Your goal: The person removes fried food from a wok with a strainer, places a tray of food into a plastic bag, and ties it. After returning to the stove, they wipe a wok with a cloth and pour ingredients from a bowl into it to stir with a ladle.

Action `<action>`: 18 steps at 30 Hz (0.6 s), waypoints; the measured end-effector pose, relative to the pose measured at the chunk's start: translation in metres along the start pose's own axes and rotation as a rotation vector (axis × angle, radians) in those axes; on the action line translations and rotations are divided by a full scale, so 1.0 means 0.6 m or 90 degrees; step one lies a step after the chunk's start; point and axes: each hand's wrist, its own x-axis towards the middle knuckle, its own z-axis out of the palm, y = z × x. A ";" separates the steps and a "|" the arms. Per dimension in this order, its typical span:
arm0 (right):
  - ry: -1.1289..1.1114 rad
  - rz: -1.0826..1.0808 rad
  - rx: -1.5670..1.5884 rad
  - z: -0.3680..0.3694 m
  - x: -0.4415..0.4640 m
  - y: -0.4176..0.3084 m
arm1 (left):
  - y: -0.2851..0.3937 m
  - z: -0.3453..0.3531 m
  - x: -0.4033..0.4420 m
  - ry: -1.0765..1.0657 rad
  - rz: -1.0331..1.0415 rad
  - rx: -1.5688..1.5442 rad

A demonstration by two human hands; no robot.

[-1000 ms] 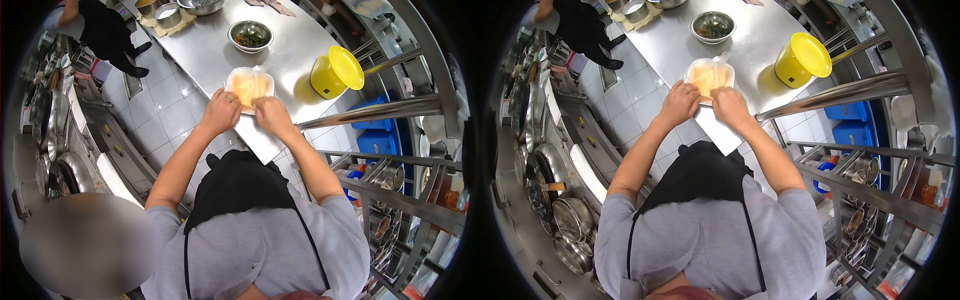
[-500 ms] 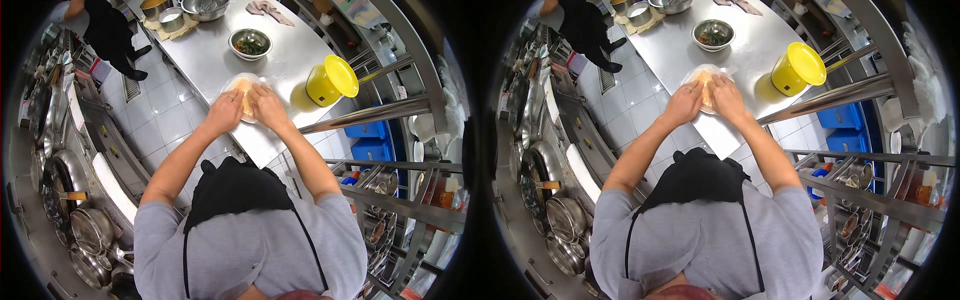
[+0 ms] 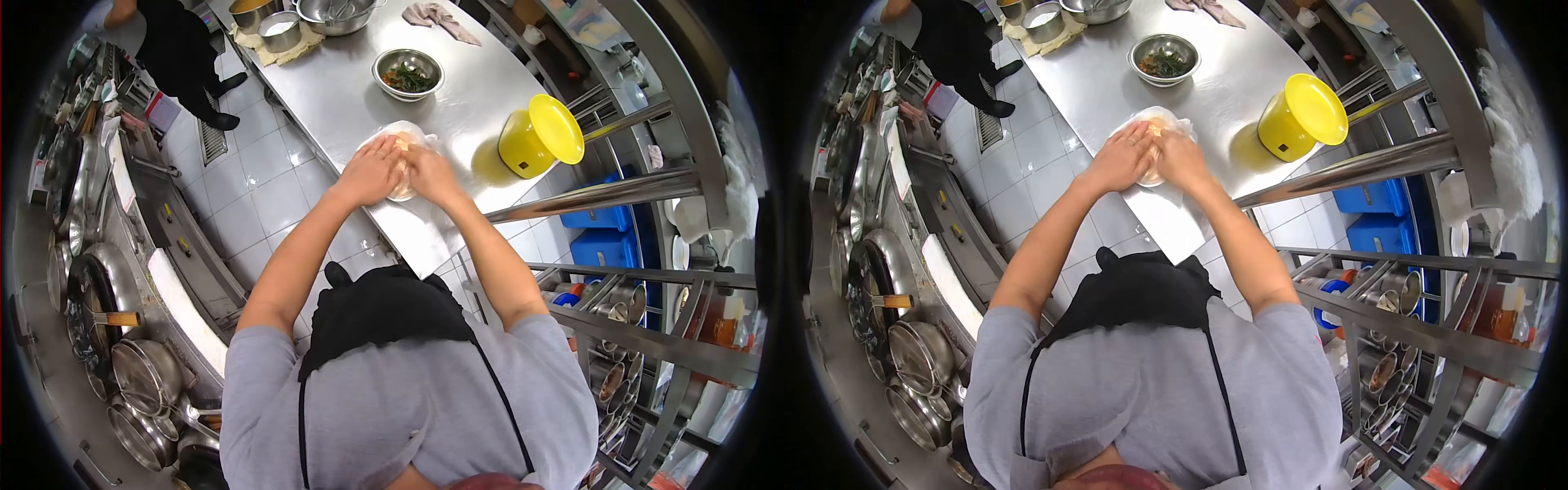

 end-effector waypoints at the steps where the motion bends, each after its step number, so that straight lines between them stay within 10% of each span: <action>1: 0.111 0.009 0.000 -0.006 -0.001 0.004 | 0.002 -0.013 0.003 -0.029 -0.023 -0.005; 7: 0.484 0.048 0.059 0.025 0.006 0.042 | 0.005 0.008 0.009 -0.047 0.016 0.039; 13: 0.336 0.247 0.250 0.045 -0.039 0.057 | -0.014 -0.032 0.044 -0.155 0.016 -0.025; 18: 0.301 0.289 0.650 0.071 -0.050 0.055 | 0.042 0.035 0.053 0.011 -0.142 0.011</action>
